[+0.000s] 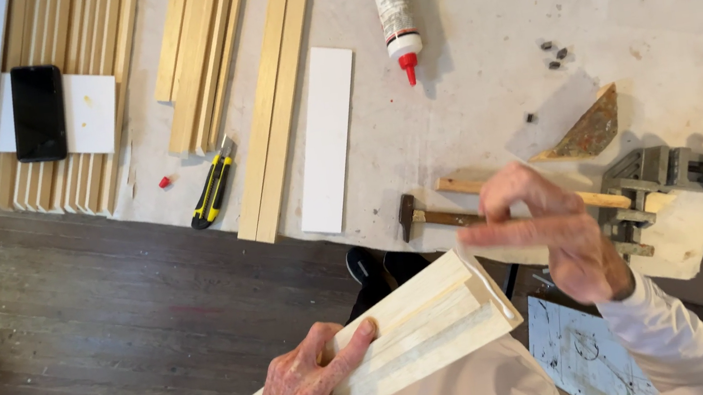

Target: Assembling a wooden frame using glue, a corner clamp, and a hammer

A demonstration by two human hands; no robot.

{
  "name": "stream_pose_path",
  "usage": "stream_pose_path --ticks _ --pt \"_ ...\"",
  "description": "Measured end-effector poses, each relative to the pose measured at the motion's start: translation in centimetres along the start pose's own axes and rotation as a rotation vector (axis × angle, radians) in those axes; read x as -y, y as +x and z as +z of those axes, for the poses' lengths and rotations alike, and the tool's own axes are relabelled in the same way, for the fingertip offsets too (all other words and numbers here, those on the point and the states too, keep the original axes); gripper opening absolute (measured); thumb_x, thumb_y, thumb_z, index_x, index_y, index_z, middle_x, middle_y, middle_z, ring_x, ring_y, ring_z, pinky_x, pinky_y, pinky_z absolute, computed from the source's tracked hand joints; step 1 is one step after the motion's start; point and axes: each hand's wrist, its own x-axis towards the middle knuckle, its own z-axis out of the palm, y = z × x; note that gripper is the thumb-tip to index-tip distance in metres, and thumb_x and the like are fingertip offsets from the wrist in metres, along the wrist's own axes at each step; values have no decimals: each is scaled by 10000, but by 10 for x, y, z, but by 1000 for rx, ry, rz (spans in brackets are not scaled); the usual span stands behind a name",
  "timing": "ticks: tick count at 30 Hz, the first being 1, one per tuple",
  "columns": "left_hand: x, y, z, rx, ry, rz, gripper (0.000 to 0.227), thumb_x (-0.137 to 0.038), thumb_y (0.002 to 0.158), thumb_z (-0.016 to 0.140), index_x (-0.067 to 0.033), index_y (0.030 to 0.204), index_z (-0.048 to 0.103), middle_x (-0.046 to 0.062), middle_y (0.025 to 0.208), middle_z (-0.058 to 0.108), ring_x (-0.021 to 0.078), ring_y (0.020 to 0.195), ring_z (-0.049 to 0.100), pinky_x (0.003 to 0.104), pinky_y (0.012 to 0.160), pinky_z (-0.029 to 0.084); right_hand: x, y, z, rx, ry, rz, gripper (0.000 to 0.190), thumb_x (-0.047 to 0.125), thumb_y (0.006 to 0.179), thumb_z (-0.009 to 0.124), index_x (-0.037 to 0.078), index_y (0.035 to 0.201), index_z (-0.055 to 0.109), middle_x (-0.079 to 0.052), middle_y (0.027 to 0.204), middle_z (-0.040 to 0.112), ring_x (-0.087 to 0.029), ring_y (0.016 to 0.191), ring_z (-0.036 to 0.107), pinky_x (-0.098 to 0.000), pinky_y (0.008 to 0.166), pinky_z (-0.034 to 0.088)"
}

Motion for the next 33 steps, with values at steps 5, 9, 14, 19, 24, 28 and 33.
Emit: stream_pose_path --ticks 5,9,14,19,24,28,33 --pt "2 -3 3 10 18 -11 719 -484 843 715 -170 1428 443 91 995 509 197 700 537 358 519 505 0 2 -1 46 -38 5 670 615 1096 128 155 1292 574 -14 930 471 -137 877 476 -343 821 429" --pt "5 -2 5 19 16 -15 763 -467 816 752 -202 1447 413 84 1006 506 185 688 532 354 526 502 12 7 -4 82 1 28 641 597 1103 156 156 1298 578 -11 941 453 -133 877 471 -325 798 441" --pt "6 1 5 4 22 -19 759 -473 808 748 -199 1439 427 81 1022 515 176 672 536 342 527 506 12 -2 -6 -25 -16 10 744 677 1096 118 144 1209 625 -4 880 469 -144 842 483 -357 804 471" --pt "5 -1 4 6 12 -5 779 -449 780 783 -201 1433 438 78 1030 522 168 648 542 333 537 512 9 -10 -5 20 -28 -8 671 657 1094 138 189 1296 573 21 909 459 -136 874 475 -346 815 464" --pt "7 0 7 3 21 -12 781 -460 766 787 -212 1427 451 78 1026 528 166 637 547 326 541 520 12 -2 -1 -19 -57 -105 796 695 1055 88 135 1181 639 12 840 472 -131 798 480 -348 776 494" --pt "7 2 6 21 31 5 759 -485 810 744 -181 1434 437 84 1030 518 185 686 559 352 553 525 8 -2 -7 -39 -54 22 678 621 1076 188 121 1209 626 -6 910 486 -149 883 498 -355 840 466" --pt "2 2 5 -3 34 11 740 -471 815 749 -167 1422 453 77 986 500 182 693 539 351 531 514 -5 -8 -6 -18 -69 13 735 641 1073 145 96 1243 607 -29 949 499 -152 898 503 -366 872 447"
